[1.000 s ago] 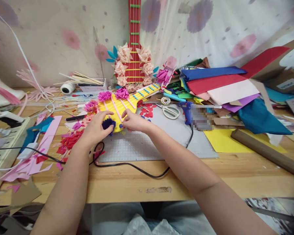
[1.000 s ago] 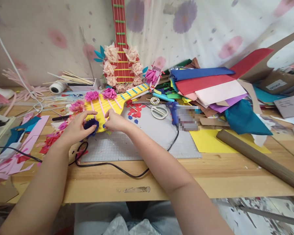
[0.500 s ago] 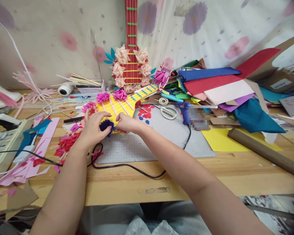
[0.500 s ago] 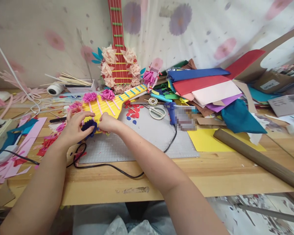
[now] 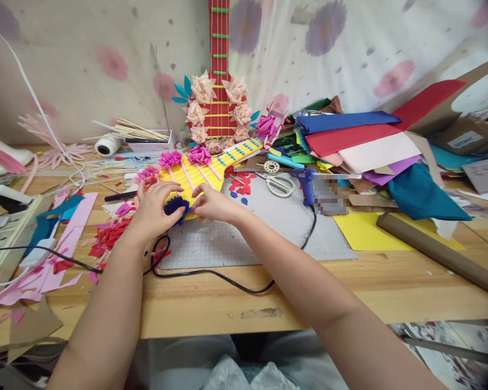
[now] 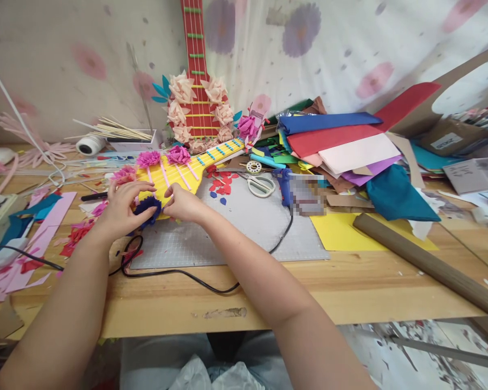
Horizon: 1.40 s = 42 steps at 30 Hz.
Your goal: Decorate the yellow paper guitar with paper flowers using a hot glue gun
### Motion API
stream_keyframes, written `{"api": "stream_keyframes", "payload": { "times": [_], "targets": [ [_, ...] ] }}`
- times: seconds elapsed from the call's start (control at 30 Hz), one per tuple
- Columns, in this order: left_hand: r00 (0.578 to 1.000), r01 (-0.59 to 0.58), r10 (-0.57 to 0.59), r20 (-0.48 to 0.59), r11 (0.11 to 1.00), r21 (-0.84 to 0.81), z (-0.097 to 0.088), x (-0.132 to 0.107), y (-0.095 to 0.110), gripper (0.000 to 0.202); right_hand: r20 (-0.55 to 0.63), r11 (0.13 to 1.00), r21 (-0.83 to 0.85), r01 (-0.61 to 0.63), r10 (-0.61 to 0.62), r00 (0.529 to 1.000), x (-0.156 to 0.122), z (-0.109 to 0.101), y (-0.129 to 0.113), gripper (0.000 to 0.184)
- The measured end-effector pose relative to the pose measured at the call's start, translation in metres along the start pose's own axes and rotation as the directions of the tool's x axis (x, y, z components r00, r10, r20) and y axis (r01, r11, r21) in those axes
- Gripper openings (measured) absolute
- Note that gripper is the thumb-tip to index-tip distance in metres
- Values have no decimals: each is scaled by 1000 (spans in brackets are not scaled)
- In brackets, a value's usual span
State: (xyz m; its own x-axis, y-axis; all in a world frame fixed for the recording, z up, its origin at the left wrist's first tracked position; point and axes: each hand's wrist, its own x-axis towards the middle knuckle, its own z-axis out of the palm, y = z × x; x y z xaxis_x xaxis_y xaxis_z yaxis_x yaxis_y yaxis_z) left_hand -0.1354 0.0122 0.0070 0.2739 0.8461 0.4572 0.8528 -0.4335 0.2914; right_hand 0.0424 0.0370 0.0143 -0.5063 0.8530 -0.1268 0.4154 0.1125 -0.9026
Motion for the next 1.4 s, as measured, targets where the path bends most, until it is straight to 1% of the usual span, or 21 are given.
{"api": "stream_keyframes", "payload": {
  "times": [0.07,0.13,0.33,0.47,0.77,0.93,1.07,1.17,1.23,1.33,1.4],
  "targets": [
    [1000,3,-3,-2,1000,-2,0,0,0,28,-67,995,-49,88,-92,994,-1,3,6,37],
    [1000,-2,3,3,1000,-7,0,0,1,29,-121,985,-108,135,-148,982,-1,7,10,38],
    [1000,-9,9,-5,1000,-13,0,-1,0,30,-206,943,-301,139,-207,956,-4,19,9,32],
    [1000,-7,7,-3,1000,-16,1,-1,-1,30,-241,926,-364,104,-202,949,-4,24,10,31],
    [999,-17,15,-35,999,-46,-1,0,-1,28,-249,943,-324,77,-164,954,-2,29,7,32],
    [996,-6,-1,-94,997,-76,-2,0,-3,28,-269,953,-285,103,-183,945,-2,30,10,33],
    [984,24,-38,-176,996,-82,-1,1,-3,29,-304,969,-194,156,-210,929,-2,27,12,34],
    [958,46,-73,-277,994,-103,1,2,-5,28,-334,977,-121,176,-207,920,-2,17,11,33],
    [925,71,-109,-364,991,-116,3,2,-9,28,-372,982,-96,164,-188,909,-3,6,14,32],
    [843,107,-148,-518,988,-107,6,2,-11,24,-456,986,-83,143,-165,875,-9,-18,28,29],
    [788,80,-108,-606,994,-74,9,2,-5,22,-502,987,-107,123,-160,850,-16,-36,44,27]
  ]
}}
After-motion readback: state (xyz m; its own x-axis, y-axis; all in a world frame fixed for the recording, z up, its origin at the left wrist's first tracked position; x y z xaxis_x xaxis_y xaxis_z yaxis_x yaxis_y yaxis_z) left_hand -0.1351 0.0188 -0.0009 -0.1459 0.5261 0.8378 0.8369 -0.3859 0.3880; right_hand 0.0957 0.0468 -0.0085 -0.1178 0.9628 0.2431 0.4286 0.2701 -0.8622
